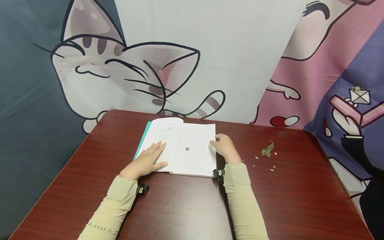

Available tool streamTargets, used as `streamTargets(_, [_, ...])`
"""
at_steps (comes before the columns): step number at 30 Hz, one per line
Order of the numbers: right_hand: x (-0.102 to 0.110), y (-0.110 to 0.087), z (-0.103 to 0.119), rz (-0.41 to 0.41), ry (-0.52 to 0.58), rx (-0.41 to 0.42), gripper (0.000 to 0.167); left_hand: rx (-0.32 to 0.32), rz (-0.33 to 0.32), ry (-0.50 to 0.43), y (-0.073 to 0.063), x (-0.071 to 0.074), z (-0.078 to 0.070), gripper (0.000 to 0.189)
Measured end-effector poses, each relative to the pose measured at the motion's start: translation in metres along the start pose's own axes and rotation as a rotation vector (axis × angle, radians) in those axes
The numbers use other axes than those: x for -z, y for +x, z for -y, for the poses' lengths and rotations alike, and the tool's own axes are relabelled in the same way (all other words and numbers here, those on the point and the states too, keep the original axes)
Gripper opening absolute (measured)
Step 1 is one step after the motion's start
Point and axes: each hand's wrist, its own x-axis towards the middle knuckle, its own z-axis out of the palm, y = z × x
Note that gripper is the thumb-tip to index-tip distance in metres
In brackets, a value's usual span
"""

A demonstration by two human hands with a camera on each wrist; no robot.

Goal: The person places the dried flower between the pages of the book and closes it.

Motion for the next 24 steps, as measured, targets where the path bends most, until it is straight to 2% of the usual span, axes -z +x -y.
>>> streamTargets(9, [0.011,-0.008,0.006,-0.027,0.091,0.087,0.047,-0.006,0.001,-0.003,0.0,0.0,0.001,0.079])
streamTargets(18, [0.019,-0.014,0.012,-0.07,0.321,0.153,0.04,-0.003,0.007,-0.019,0.0,0.0,0.001,0.079])
streamTargets(24, [0.016,-0.012,0.012,-0.051,0.535,0.218,0.04,0.003,0.008,-0.024,-0.001,0.001,0.0,0.08])
